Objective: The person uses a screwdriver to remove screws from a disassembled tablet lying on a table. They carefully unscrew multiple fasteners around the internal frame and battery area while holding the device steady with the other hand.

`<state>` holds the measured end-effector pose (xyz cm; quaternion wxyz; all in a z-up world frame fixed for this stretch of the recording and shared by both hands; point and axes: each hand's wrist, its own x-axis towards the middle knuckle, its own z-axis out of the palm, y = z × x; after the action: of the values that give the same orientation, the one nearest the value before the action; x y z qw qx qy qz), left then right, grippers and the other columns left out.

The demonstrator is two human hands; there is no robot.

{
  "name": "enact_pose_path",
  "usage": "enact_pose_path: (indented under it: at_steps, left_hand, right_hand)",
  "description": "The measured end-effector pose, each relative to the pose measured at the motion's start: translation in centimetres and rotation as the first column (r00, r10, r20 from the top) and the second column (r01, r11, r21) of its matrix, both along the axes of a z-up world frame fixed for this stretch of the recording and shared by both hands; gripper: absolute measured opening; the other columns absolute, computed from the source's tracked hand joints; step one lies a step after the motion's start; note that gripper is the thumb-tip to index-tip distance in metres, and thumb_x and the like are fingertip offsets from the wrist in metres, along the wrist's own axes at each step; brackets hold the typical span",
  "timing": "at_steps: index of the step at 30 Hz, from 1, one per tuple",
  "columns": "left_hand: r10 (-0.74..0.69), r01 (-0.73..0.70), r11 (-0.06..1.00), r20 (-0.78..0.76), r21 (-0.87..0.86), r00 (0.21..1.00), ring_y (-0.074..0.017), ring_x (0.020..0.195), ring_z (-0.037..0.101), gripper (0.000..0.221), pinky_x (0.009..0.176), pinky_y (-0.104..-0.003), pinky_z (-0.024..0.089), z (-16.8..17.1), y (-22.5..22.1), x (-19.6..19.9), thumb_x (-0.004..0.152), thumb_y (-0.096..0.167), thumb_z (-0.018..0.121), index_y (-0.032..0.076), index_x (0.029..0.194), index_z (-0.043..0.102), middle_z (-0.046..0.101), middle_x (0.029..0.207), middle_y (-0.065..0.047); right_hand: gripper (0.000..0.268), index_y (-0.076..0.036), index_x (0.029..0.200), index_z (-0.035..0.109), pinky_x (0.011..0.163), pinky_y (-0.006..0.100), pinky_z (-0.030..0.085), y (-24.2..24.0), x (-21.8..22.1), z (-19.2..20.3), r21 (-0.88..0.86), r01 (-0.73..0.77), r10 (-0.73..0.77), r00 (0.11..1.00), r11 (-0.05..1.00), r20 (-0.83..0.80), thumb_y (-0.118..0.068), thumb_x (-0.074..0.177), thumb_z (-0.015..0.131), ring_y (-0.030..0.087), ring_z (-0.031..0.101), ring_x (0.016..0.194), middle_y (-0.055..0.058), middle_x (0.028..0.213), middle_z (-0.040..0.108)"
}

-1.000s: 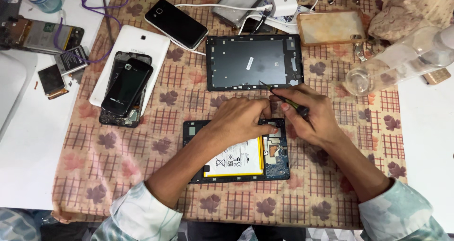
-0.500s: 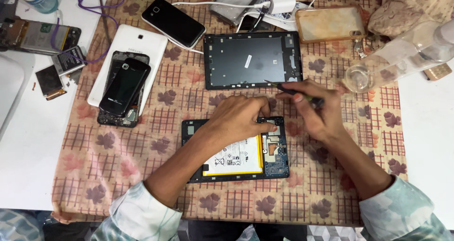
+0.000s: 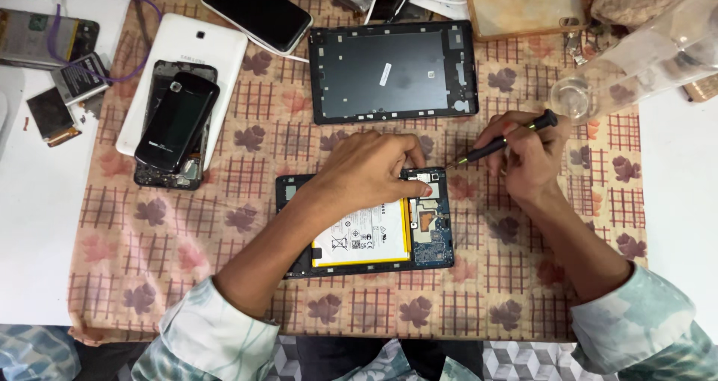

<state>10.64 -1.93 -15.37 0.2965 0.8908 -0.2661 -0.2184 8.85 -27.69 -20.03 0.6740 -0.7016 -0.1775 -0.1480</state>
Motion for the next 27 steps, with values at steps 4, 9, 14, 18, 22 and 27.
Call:
enact_pose_path:
  at_steps: [4,9,14,18,22,27]
  left_hand:
    - [0.004,-0.003,1.0,0.027,-0.03,1.0,-0.0139,0.06,0.064,0.046,0.063,-0.037,0.051,-0.1,0.0,0.0,0.072,0.039,0.087,0.013,0.107,0.074,0.071,0.07,-0.003]
    - [0.021,-0.02,0.999,0.009,-0.038,1.0,-0.0156,0.066,0.069,0.048,0.067,-0.037,0.053,0.0,-0.1,-0.1,0.071,0.039,0.087,0.014,0.109,0.073,0.073,0.073,-0.003]
    - [0.02,-0.019,0.999,0.025,-0.039,0.999,-0.016,0.067,0.07,0.047,0.067,-0.036,0.053,0.2,0.0,-0.1,0.07,0.04,0.087,0.014,0.107,0.074,0.073,0.073,-0.004]
    - [0.02,-0.019,0.999,0.025,-0.029,0.999,-0.0159,0.067,0.07,0.046,0.067,-0.036,0.053,0.2,0.0,-0.1,0.07,0.041,0.087,0.014,0.106,0.075,0.073,0.072,-0.003]
    - [0.021,-0.019,0.998,0.036,-0.056,0.999,-0.0151,0.065,0.07,0.046,0.066,-0.036,0.053,0.2,0.0,-0.1,0.07,0.04,0.087,0.013,0.105,0.075,0.073,0.072,-0.003]
    - [0.026,-0.026,1.0,-0.026,0.012,0.999,-0.0167,0.062,0.068,0.045,0.062,-0.037,0.053,0.1,-0.1,-0.1,0.073,0.04,0.086,0.014,0.108,0.073,0.072,0.068,-0.004]
  right_hand:
    - [0.034,0.01,0.072,0.06,0.04,0.028,0.043,0.6,-0.3,0.7,-0.058,0.069,-0.07,0.997,0.996,-0.01,-0.01,0.092,0.042,0.016,0.049,0.038,0.023,0.077,0.067]
    - [0.034,0.008,0.074,0.064,0.04,0.026,0.035,0.9,-0.5,1.4,-0.119,0.265,-0.274,0.959,0.957,-0.069,-0.01,0.091,0.04,0.012,0.043,0.038,0.018,0.065,0.064]
    - [0.034,0.009,0.074,0.062,0.043,0.027,0.036,1.2,-0.5,1.4,-0.111,0.201,-0.208,0.977,0.973,-0.053,-0.009,0.094,0.042,0.012,0.044,0.042,0.017,0.068,0.066]
    - [0.034,0.009,0.075,0.063,0.04,0.026,0.036,1.3,-0.3,1.2,-0.128,0.194,-0.2,0.979,0.972,-0.031,-0.01,0.093,0.041,0.012,0.045,0.044,0.017,0.072,0.066]
    - [0.034,0.008,0.075,0.063,0.04,0.025,0.036,1.2,-0.3,1.1,-0.115,0.225,-0.233,0.97,0.968,-0.062,-0.01,0.094,0.041,0.012,0.045,0.045,0.017,0.074,0.067]
    - [0.035,0.009,0.073,0.062,0.038,0.025,0.035,1.3,-0.2,1.1,-0.131,0.229,-0.233,0.972,0.965,-0.015,-0.01,0.094,0.041,0.013,0.043,0.042,0.02,0.074,0.067]
